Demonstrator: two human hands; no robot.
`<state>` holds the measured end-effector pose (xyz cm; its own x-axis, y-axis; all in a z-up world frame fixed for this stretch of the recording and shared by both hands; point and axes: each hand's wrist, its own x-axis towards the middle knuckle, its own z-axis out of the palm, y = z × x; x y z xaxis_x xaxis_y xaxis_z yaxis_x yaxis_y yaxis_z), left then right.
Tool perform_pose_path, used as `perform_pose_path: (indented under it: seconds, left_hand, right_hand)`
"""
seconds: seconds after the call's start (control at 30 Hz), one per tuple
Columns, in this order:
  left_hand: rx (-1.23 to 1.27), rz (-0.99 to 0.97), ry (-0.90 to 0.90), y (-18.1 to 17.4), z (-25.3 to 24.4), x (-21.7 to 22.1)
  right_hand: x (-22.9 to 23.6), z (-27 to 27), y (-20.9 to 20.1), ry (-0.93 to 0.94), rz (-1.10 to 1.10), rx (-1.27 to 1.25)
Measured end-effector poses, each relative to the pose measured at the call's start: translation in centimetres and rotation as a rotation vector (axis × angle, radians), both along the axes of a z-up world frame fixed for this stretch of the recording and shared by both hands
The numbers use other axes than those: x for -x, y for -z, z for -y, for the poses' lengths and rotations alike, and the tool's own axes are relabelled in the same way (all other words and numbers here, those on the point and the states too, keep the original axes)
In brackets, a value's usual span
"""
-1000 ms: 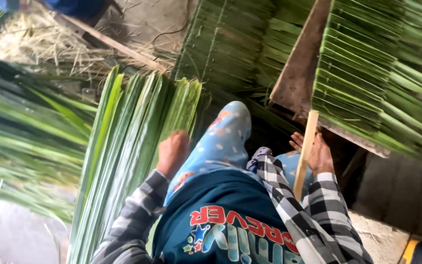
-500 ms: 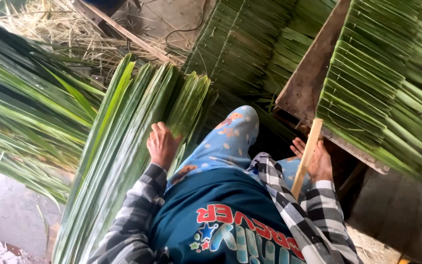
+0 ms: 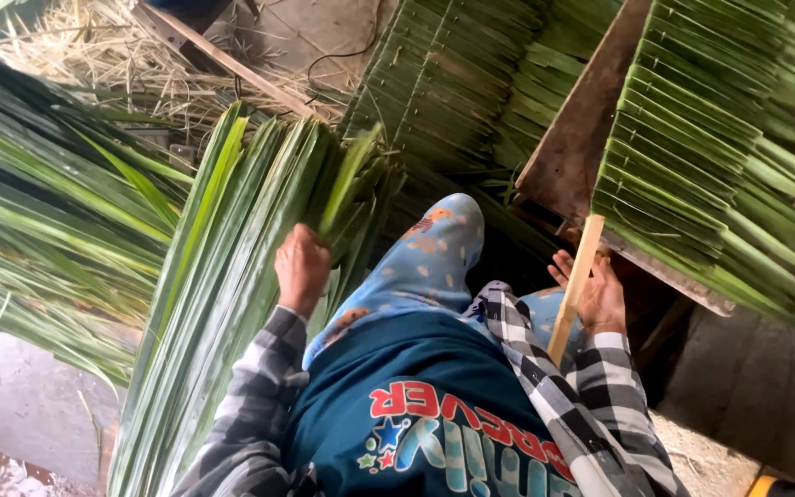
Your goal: Thatching palm leaves onto a wooden frame to create a roof panel
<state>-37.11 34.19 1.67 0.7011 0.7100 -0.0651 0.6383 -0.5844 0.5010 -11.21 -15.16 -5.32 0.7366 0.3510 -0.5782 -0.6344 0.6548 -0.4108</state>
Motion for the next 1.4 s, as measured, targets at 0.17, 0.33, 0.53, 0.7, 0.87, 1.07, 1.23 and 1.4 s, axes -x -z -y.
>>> perform_pose_path:
  seconds: [0.17,0.33,0.53,0.7,0.87,1.07,1.23,1.4]
  left_hand:
    - [-0.001,0.061,-0.019,-6.2,-2.8,-2.3]
    - [0.003,0.081,-0.01,-6.0,-3.7,-2.9]
    - [0.096,0.122,0.068,-2.7,-0.5,-0.9]
    - [-0.147,0.009,0.106,1.5,1.4,1.4]
    - [-0.339,-0.026,0.095,2.0,1.8,2.2]
    - [-0.383,-0.083,0.086,2.5,1.8,1.9]
    - [-0.498,0.028,0.164,-1.2,-0.1,0.2]
    - [-0.859,0.315,0.385,-11.7,-2.3,-4.8]
  right_hand:
    - [0.1,-0.1,-0.6,0.049,-0.02,-0.037]
    - [0.6,-0.5,-1.8,0.054,-0.015,-0.015]
    - [0.6,-0.5,-2.0,0.038,-0.002,-0.008]
    - [0.3,-0.2,-1.4,0.01,-0.016,-0.023]
    - [0.5,-0.2,-1.4,0.009,-0.005,-0.019]
    - [0.6,-0.3,-1.5,0.041,-0.014,-0.046]
    - [0.7,0.0,-1.4,0.059,-0.019,-0.031]
    - [1.1,0.5,-1.5,0.067,-0.002,-0.019]
